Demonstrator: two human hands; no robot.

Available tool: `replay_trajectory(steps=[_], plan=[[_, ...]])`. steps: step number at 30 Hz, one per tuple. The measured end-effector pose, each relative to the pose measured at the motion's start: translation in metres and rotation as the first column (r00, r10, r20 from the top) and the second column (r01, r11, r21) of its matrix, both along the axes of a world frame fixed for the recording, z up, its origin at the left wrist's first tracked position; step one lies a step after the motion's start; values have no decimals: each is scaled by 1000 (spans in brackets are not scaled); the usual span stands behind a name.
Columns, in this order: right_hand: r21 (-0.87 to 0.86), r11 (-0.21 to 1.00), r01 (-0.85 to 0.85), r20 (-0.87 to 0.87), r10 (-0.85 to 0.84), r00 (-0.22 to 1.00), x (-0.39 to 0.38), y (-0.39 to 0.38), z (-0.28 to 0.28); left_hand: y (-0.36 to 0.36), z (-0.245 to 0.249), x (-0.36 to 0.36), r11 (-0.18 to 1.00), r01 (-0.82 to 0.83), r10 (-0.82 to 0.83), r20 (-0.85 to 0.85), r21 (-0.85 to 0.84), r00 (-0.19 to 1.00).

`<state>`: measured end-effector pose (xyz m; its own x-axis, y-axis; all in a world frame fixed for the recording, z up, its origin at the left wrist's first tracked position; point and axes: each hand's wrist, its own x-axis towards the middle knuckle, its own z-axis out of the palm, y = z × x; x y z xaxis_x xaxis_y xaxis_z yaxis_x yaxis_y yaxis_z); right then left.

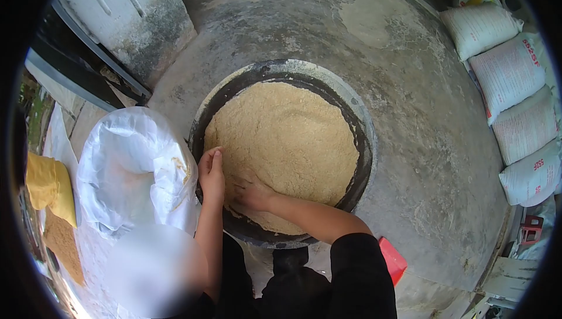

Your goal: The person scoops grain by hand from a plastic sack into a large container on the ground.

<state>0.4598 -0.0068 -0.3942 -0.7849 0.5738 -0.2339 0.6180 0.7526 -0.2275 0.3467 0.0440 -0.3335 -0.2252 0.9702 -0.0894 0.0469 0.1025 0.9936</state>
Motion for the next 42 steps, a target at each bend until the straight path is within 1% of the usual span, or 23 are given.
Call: replay_trajectory(steps=[6,8,10,12,13,14,15,17,18,20,22,24,25,26,27,30,32,33,35,37,40,41,42], plan=[[96,994,46,266,-70,961,15,55,8,6,0,6,999,9,-7,-54,48,999],[74,931,358,224,-365,904,31,74,14,12,2,12,998,35,-32,-68,55,997],[8,904,427,203,-420,885,53,82,24,17,4,21,996,59,-54,-75,62,996],[-54,871,488,180,-472,863,76,77,41,24,7,27,995,83,-60,-370,48,927],[-71,846,529,29,-528,849,91,71,53,28,-6,28,995,86,-61,-366,52,929],[-96,820,564,-119,-572,811,105,67,61,34,-30,27,992,70,-3,-524,109,852],[-90,819,567,-114,-574,811,120,65,60,38,-38,30,984,64,64,-660,168,749],[214,506,836,-431,-719,546,145,65,46,39,-49,36,989,88,26,-740,115,672],[215,501,838,-425,-724,543,153,68,31,38,-51,39,993,106,-15,-816,57,577],[-55,348,936,-617,-749,242,164,79,2,39,-78,50,989,121,-7,-799,83,601],[-110,370,923,-584,-775,241,145,75,2,37,-86,61,985,132,4,-783,110,622],[-167,391,905,-551,-799,243,122,67,2,32,-78,74,970,240,-176,-557,43,812],[-242,495,835,-521,-792,318,111,60,2,31,-74,73,970,239,-175,-556,43,812],[-315,586,747,-497,-772,396,106,56,5,29,-71,72,944,331,-299,-439,-5,847],[-314,587,746,-498,-771,398,104,52,16,27,-63,70,904,425,-416,-310,-40,855],[-464,576,673,-325,-817,476,112,39,46,17,-29,57,914,378,-404,-265,-145,875],[-349,430,833,-386,-876,290,121,38,54,14,-15,54,954,253,-293,-322,-163,900],[-346,431,833,-386,-875,292,120,39,51,14,-12,54,978,125,-180,-374,-165,910],[-581,229,781,-599,-770,-220,118,44,31,15,-36,54,989,139,-148,-451,-52,880],[-665,203,719,-556,-777,-294,108,46,6,10,-57,57,986,155,-102,-524,58,845],[-801,195,566,-475,-782,-403,79,41,-11,-5,-71,75,974,222,-226,-203,-40,953],[-848,213,486,-445,-784,-433,70,39,-14,-9,-67,83,976,215,-219,-205,-43,954],[-867,220,447,-438,-764,-474,62,38,-8,-12,-59,91,987,121,-121,14,-105,993]])
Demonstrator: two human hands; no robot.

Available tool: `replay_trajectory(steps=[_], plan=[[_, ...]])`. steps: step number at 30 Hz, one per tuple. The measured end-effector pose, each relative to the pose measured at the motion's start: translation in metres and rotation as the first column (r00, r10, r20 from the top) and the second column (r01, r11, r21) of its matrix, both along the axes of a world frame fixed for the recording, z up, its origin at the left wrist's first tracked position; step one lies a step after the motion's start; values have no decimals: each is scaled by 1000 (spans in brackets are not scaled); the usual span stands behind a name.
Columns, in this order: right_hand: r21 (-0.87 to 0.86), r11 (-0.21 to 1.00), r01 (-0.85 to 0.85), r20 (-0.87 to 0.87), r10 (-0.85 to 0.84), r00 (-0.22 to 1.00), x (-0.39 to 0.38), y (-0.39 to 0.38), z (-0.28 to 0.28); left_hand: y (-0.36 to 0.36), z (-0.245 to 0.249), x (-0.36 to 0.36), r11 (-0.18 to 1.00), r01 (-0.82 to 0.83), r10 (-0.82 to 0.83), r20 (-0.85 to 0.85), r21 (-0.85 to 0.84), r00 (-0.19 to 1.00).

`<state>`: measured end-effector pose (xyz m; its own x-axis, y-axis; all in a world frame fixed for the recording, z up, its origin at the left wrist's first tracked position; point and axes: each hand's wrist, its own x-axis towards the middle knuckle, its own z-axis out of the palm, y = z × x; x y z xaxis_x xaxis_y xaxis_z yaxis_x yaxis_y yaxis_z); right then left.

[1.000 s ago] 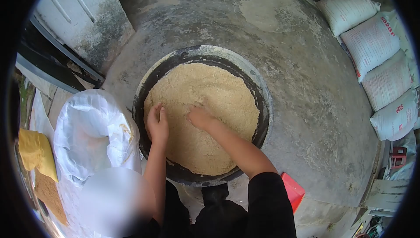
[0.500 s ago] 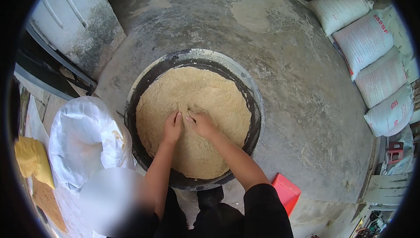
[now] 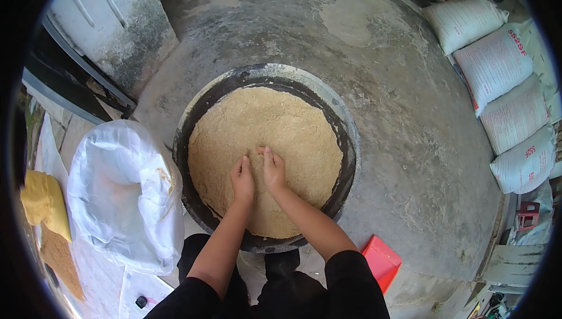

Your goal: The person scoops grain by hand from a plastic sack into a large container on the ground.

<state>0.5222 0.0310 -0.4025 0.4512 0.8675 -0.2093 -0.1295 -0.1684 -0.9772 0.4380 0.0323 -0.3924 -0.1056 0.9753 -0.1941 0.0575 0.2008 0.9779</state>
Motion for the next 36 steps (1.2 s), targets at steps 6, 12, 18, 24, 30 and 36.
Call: replay_trajectory(steps=[6,12,18,24,30,36], plan=[[-102,981,163,-490,-192,851,-23,-2,30,5,31,7,806,-348,592,638,-479,492],[13,986,167,-552,-132,823,-47,6,117,11,116,-14,864,-364,494,726,-348,479],[128,992,21,-568,56,821,-112,11,231,10,198,-67,850,-512,402,776,-119,486],[254,886,-388,-165,435,885,-213,29,240,10,224,-176,734,-669,469,802,-120,371],[302,825,-477,75,479,875,-260,55,205,29,193,-242,621,-783,721,401,-13,565],[257,798,-545,163,520,838,-197,20,220,16,187,-185,834,-539,481,323,119,815]])
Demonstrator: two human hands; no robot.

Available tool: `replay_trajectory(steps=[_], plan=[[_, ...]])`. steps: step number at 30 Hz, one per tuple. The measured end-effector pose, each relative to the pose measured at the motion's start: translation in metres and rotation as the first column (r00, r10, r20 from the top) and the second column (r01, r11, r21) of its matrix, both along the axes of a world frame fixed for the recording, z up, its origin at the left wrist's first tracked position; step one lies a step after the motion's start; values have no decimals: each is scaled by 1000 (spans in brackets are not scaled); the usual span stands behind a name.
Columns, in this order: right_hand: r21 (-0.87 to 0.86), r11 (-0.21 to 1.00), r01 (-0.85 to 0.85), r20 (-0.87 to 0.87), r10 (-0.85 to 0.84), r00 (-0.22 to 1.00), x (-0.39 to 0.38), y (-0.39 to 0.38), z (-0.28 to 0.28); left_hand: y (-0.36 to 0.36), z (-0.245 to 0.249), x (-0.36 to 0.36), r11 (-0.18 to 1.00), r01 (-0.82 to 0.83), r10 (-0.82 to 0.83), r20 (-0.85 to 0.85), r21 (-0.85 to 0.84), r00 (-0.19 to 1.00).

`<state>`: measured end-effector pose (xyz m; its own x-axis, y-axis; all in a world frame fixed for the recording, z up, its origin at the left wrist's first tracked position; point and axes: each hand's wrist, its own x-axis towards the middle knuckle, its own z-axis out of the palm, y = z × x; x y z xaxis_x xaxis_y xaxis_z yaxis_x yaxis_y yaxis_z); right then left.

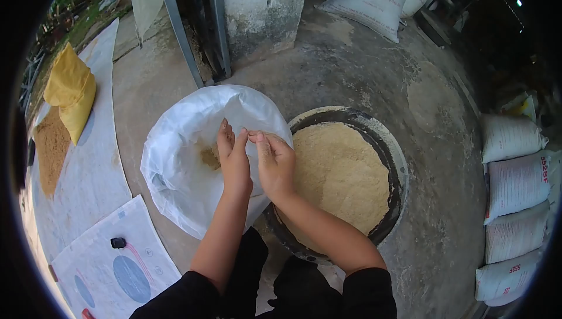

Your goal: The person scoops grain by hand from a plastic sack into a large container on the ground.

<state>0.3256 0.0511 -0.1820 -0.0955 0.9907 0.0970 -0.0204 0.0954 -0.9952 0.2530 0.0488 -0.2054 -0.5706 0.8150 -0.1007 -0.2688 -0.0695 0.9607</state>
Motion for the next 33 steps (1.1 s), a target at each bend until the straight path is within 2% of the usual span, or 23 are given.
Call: replay_trajectory(steps=[1,3,5,6,7,8,9,10,11,12,13,14,15,17,18,20,21,23,25,26,29,31,33], plan=[[-3,999,32,10,-32,999,16,-4,-3,-4,1,16,999,32,-32,10,-3,999],[82,984,156,32,-159,987,56,-13,-14,-15,6,51,981,98,-92,-46,166,995],[93,956,279,63,-286,956,100,-11,-31,-23,2,79,971,186,-175,-81,148,981],[58,922,383,33,-385,922,124,-7,-54,-25,-9,90,963,177,-104,-330,201,938],[23,878,478,0,-478,878,145,-5,-79,-28,-19,101,947,181,-4,-554,265,833],[23,860,510,2,-510,860,165,-6,-106,-33,-26,114,928,254,-53,-575,274,816],[-95,785,612,58,-610,791,183,-7,-134,-34,-36,126,919,285,-82,-574,273,815],[-206,684,700,124,-691,712,199,-10,-158,-34,-49,138,904,401,-234,-613,150,755],[-208,662,720,125,-712,691,210,-15,-178,-35,-67,150,863,505,-378,-635,22,674],[-308,608,732,119,-739,663,216,-19,-197,-32,-100,163,891,446,-403,-595,-82,696],[-407,548,731,113,-764,635,218,-24,-208,-24,-142,172,916,354,-402,-402,-189,823],[-416,525,743,113,-781,615,214,-31,-216,-19,-174,177,904,280,-354,-202,-322,913],[-439,526,728,81,-784,615,206,-37,-222,-19,-188,179,895,299,-378,-205,-332,903],[-468,519,715,52,-791,609,198,-44,-229,-23,-200,184,906,175,-230,-100,-386,968],[-492,545,679,-16,-785,619,196,-44,-229,-27,-200,189,902,182,-239,-103,-391,965],[-517,573,636,-90,-776,625,186,-43,-227,-38,-192,196,923,241,-204,152,-300,967],[-571,584,577,-187,-777,602,179,-41,-225,-38,-187,196,924,239,-202,147,-299,968],[-615,605,505,-286,-769,572,173,-38,-219,-35,-173,194,924,245,-84,468,-295,880],[-693,635,342,-406,-736,542,170,-35,-211,-30,-156,192,942,198,-28,522,-272,852],[-693,641,328,-408,-725,555,167,-34,-199,-29,-146,190,954,157,20,575,-256,818],[-638,695,333,-435,-681,589,155,-28,-144,-24,-120,176,974,173,-63,553,-149,831],[-578,720,384,-474,-679,561,142,-22,-112,-21,-87,164,988,134,-66,565,-80,823],[-521,766,376,-481,-627,613,127,-17,-74,-17,-52,148,997,74,-53,569,-13,821]])
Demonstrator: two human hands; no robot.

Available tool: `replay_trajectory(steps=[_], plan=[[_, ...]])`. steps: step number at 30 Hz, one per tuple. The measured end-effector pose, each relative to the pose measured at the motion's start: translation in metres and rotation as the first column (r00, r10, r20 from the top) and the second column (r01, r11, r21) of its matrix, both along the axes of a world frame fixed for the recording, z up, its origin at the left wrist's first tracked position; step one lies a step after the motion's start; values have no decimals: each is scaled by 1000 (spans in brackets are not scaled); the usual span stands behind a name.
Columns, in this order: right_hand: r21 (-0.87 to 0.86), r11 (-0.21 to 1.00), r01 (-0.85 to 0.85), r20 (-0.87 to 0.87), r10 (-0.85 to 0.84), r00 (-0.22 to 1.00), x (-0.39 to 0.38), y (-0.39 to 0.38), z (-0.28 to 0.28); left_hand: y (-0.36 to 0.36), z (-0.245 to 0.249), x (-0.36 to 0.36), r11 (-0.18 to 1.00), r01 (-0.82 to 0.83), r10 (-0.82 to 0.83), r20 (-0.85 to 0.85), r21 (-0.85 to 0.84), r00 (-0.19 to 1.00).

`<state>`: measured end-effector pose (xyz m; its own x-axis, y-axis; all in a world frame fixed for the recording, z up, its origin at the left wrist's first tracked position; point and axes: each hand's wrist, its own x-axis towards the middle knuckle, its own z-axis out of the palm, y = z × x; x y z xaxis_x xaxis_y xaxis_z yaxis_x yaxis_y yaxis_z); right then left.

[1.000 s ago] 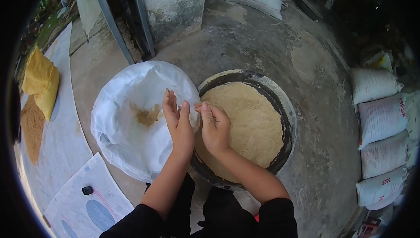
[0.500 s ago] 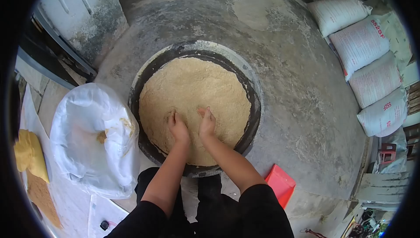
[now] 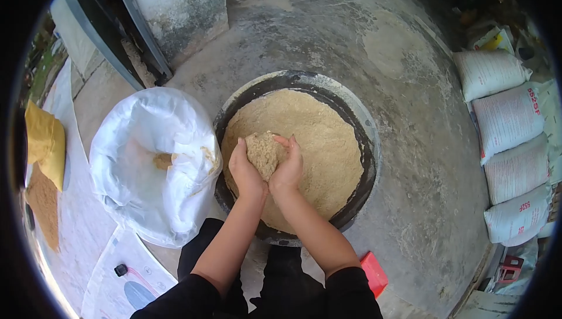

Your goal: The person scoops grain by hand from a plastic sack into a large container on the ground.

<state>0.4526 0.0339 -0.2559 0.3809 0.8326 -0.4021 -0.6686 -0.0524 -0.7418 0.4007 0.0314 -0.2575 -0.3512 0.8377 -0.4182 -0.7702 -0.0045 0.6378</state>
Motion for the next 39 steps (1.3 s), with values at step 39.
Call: replay_trajectory(steps=[39], plan=[[-153,982,110,651,17,759,113,-27,-115,39,18,-91,991,-133,-9,-995,4,-99]])
